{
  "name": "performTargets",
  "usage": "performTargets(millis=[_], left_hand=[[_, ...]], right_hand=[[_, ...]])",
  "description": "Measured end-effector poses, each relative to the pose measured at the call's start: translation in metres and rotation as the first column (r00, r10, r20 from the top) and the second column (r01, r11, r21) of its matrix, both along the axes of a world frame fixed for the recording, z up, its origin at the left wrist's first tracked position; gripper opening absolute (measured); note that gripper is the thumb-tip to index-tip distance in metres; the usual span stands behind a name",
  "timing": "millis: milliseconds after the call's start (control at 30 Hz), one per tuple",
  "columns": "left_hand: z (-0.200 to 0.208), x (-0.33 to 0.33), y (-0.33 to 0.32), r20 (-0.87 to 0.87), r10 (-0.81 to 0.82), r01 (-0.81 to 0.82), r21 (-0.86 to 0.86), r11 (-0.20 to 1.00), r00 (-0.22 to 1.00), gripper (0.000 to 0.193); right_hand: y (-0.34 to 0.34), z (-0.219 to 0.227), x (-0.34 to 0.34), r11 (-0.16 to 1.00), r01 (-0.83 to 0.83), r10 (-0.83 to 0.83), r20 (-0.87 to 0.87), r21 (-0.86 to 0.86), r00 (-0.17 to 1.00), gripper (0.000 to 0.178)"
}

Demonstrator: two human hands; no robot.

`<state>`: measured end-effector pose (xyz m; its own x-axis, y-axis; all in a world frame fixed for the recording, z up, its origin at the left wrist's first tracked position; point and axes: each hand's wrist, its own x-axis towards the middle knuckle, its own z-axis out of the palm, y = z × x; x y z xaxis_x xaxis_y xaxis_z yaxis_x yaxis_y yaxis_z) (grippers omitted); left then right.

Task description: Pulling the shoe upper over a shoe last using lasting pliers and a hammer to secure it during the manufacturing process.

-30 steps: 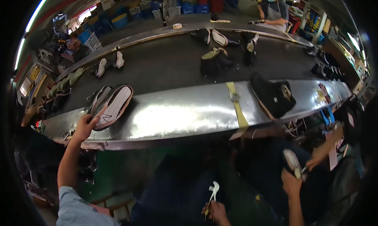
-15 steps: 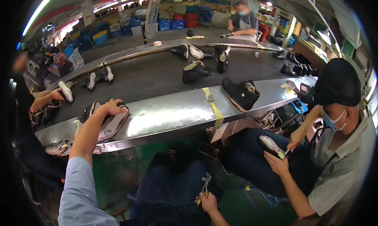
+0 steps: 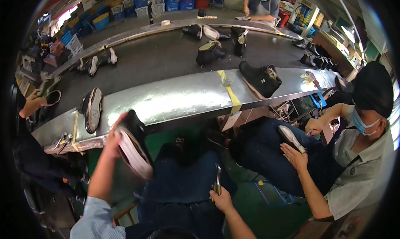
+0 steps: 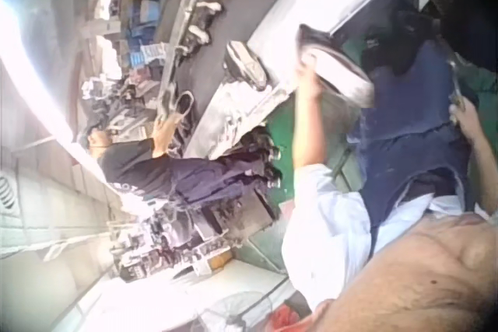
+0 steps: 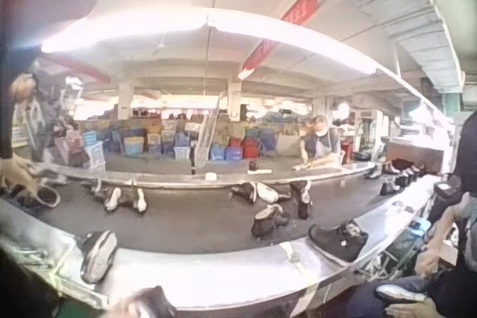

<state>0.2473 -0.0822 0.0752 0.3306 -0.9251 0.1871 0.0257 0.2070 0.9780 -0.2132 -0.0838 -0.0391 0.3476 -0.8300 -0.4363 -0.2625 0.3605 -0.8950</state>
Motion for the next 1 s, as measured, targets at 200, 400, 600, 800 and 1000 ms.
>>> performTargets(millis=[200, 400, 600, 800, 1000], left_hand=[[-0.051, -0.137, 0.033, 0.117, -0.139, 0.119, 0.162, 0.98, 0.983, 0.082], [-0.046, -0.151, 0.038, 0.147, -0.147, 0.107, 0.249, 0.962, 0.978, 0.065], [-0.05, -0.154, 0.04, 0.2, -0.172, 0.116, 0.267, 0.957, 0.965, 0.063], [-0.059, -0.146, 0.034, 0.311, -0.176, 0.12, 0.192, 0.974, 0.934, 0.059], [-0.075, -0.14, 0.032, 0.247, -0.108, 0.075, 0.139, 0.987, 0.963, 0.05]], right_hand=[[0.006, 0.064, 0.006, 0.985, -0.147, 0.142, -0.065, -0.09, 0.988, 0.028], [0.006, 0.118, 0.028, 0.895, -0.439, 0.424, -0.153, -0.079, 0.893, 0.025], [-0.007, 0.136, 0.057, 0.82, -0.566, 0.557, -0.112, -0.079, 0.823, 0.027], [-0.03, 0.135, 0.068, 0.794, -0.572, 0.559, 0.12, 0.206, 0.82, 0.022], [-0.034, 0.092, 0.078, 0.644, -0.665, 0.536, -0.398, -0.378, 0.745, 0.021]])
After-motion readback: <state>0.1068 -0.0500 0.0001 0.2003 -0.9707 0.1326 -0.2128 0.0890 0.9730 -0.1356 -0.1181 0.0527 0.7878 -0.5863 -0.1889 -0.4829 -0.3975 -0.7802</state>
